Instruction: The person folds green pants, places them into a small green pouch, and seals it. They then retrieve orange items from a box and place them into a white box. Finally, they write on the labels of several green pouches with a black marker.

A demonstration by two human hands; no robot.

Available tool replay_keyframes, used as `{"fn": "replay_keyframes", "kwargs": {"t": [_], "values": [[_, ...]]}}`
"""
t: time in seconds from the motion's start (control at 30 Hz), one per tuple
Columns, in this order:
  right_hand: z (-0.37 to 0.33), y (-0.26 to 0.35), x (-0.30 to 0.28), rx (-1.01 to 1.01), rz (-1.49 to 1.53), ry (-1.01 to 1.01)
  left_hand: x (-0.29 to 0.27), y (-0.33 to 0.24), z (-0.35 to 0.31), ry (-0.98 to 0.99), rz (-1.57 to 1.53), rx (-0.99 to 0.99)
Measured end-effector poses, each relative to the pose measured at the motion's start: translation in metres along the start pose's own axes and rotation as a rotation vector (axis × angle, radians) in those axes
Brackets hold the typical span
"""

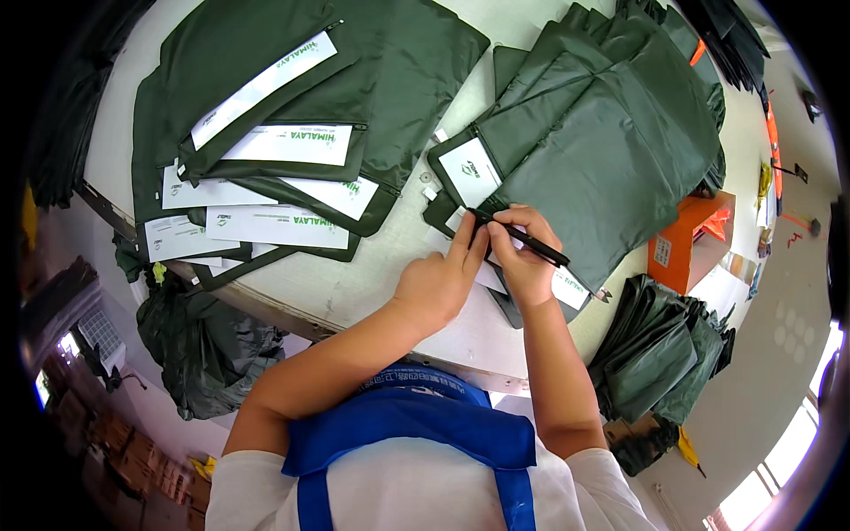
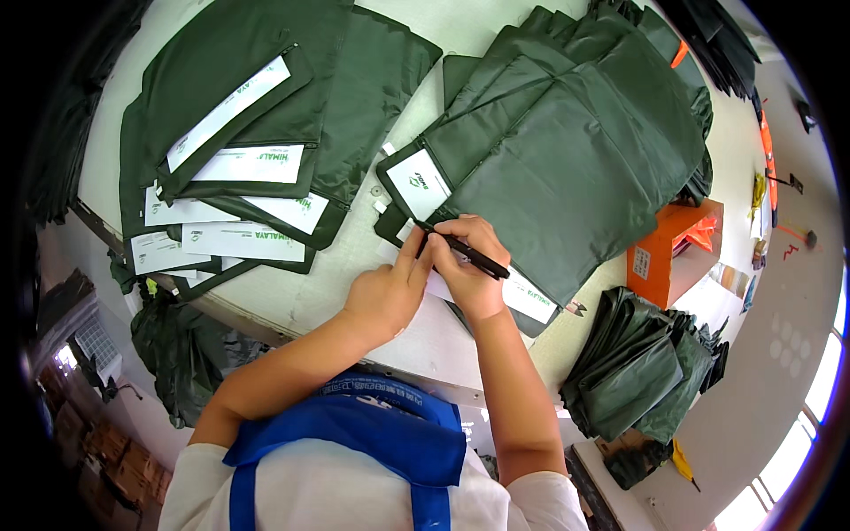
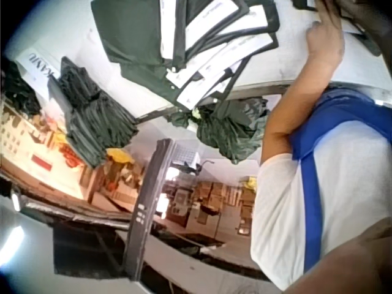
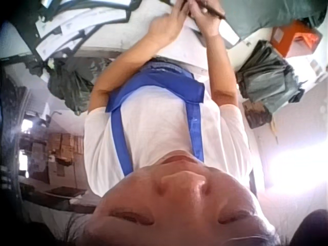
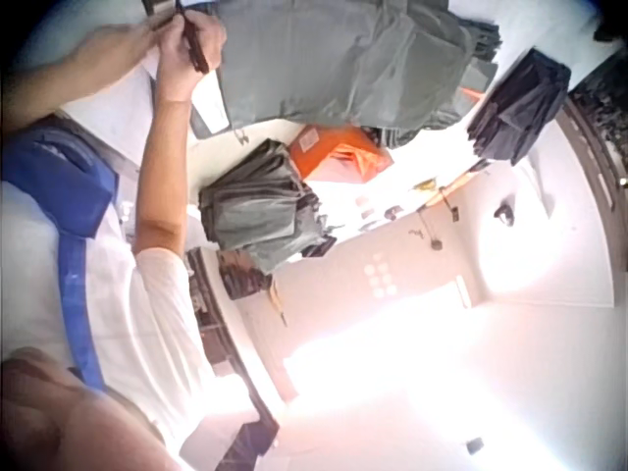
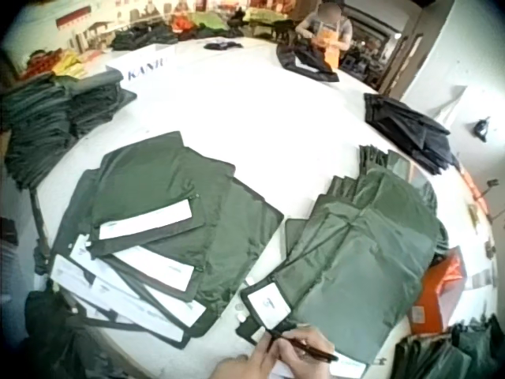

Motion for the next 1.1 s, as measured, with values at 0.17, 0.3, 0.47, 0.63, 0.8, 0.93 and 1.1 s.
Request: {"fn": "replay_keyframes", "kwargs": {"t": [0.17,0.3,0.47,0.63,0.8,0.93,1.1], "values": [[-0.003,-0.021,0.007,-0.008,-0.009,0.031,0.006,0.004,-0.005,-0.052,-0.019,0.022],[-0.001,-0.017,0.012,-0.109,-0.095,0.042,0.007,0.005,-0.007,-0.030,-0.013,0.022],[-0.001,-0.015,0.014,-0.138,-0.148,0.038,0.003,0.006,-0.006,-0.031,-0.032,0.023],[-0.005,-0.016,0.013,-0.086,-0.112,-0.007,0.005,0.007,-0.007,-0.016,-0.010,0.030],[-0.006,-0.013,0.008,0.006,0.025,-0.079,-0.003,0.007,-0.004,-0.066,-0.186,-0.060],[-0.015,-0.022,-0.002,0.182,0.203,-0.159,-0.005,0.006,0.006,-0.224,-0.605,-0.272],[-0.019,-0.020,-0.009,0.266,0.367,-0.266,-0.022,0.004,0.043,0.245,-1.030,-0.560]]}}
Point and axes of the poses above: each hand's wrist, its own z-axis towards the middle knuckle, its own x-axis out of the palm, y = z × x, the point moved 1 cm from there along z, towards the middle knuckle, and after that the axes turned 4 degrees about -y, right-handed, at the moved point
